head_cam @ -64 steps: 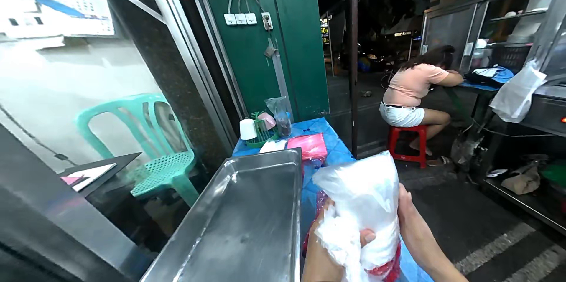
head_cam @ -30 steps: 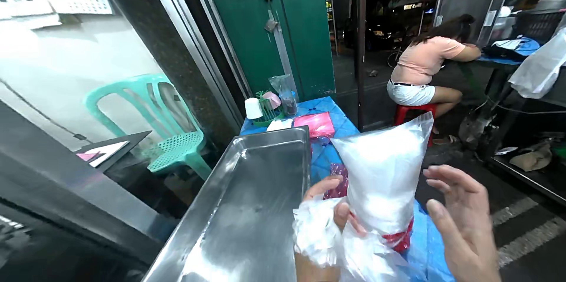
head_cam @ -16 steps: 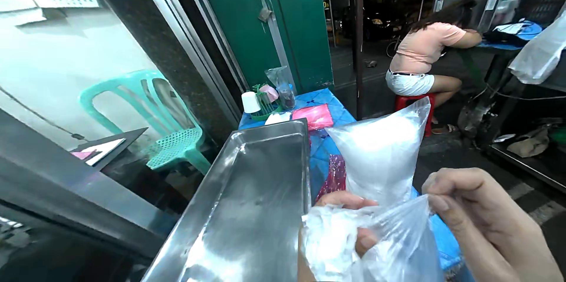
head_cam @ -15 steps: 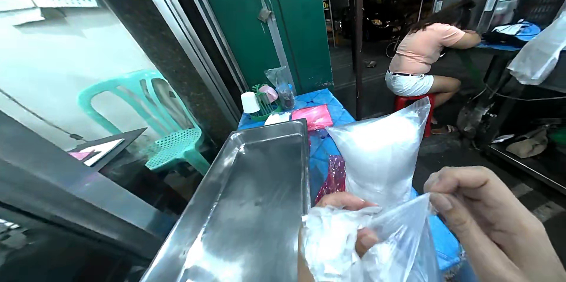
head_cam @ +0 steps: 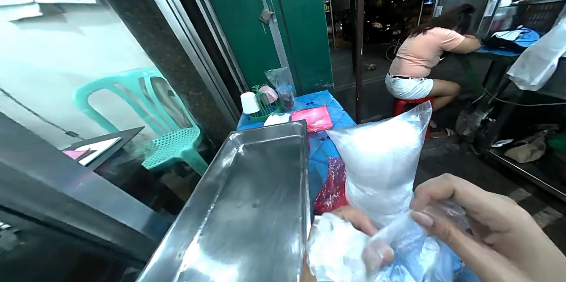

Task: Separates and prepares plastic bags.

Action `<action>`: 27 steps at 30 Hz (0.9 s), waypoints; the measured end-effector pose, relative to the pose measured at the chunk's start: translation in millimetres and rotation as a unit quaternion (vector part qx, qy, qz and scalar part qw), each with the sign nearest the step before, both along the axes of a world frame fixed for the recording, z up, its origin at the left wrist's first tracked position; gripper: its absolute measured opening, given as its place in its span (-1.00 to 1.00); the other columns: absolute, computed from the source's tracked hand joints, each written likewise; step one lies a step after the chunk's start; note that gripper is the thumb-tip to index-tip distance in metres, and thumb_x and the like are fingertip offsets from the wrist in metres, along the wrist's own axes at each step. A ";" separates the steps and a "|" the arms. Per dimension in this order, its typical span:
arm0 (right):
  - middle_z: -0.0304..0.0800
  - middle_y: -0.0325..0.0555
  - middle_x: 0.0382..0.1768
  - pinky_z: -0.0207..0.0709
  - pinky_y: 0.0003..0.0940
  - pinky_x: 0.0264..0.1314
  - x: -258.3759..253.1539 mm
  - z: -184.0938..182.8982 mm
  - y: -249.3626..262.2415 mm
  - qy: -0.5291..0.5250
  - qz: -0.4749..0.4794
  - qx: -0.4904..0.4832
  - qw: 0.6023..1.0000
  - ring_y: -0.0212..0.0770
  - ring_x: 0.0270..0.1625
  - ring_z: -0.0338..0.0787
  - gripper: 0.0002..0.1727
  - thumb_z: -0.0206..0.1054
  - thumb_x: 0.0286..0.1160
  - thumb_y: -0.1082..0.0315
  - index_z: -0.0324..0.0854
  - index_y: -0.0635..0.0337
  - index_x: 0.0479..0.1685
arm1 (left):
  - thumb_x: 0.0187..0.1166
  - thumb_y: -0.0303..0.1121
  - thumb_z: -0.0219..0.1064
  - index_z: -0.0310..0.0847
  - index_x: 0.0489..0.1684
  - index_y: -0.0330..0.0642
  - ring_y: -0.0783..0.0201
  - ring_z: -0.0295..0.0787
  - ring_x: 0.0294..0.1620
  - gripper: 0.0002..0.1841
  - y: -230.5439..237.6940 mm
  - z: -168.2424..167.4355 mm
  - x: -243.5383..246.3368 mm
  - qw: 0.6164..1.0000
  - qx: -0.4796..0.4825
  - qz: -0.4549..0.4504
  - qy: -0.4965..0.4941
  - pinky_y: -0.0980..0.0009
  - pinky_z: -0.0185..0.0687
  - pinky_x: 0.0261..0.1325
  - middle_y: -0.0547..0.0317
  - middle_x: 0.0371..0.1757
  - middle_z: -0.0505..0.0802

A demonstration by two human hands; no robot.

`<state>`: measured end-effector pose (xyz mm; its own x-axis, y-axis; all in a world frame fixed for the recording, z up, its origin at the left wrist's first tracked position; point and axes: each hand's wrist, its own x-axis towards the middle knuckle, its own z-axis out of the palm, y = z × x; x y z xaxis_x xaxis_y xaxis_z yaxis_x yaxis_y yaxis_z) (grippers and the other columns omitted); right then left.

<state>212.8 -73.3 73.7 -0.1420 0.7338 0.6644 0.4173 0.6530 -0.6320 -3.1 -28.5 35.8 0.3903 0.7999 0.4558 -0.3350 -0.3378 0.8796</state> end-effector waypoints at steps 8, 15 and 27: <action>0.70 -0.19 -0.51 0.49 -0.40 -0.12 0.5 -9.1 8.0 -0.096 -0.109 0.091 0.985 -0.38 -0.36 0.66 -0.53 0.05 0.85 0.06 0.68 0.16 -0.36 | 0.46 -0.53 0.46 0.69 -0.18 -0.03 0.37 0.90 0.02 -0.85 5.3 3.7 9.4 0.974 -0.053 -0.132 -0.176 0.47 0.79 0.12 0.15 -0.02 0.94; 0.78 -0.34 -0.19 0.62 -0.52 0.13 -0.1 -7.9 17.7 0.102 0.056 0.033 0.993 -0.51 0.00 0.72 -0.56 0.03 0.85 0.04 0.74 0.06 -0.23 | 0.37 -0.05 0.56 0.77 -0.06 -0.08 0.75 0.70 -0.19 -0.65 3.4 11.2 11.0 0.991 -0.028 -0.128 -0.034 0.72 0.62 -0.07 0.59 -0.24 0.83; 0.77 -0.47 -0.51 0.64 -0.70 -0.33 56.0 50.2 60.3 0.242 0.360 -0.137 0.890 -0.63 -0.44 0.72 -0.73 0.36 0.57 -0.02 0.82 -0.08 -0.27 | 0.70 0.19 0.08 0.82 0.06 0.09 0.48 0.78 0.21 -0.52 68.0 28.9 -11.7 0.965 0.106 -0.195 -0.140 0.45 0.63 0.37 0.38 0.11 0.89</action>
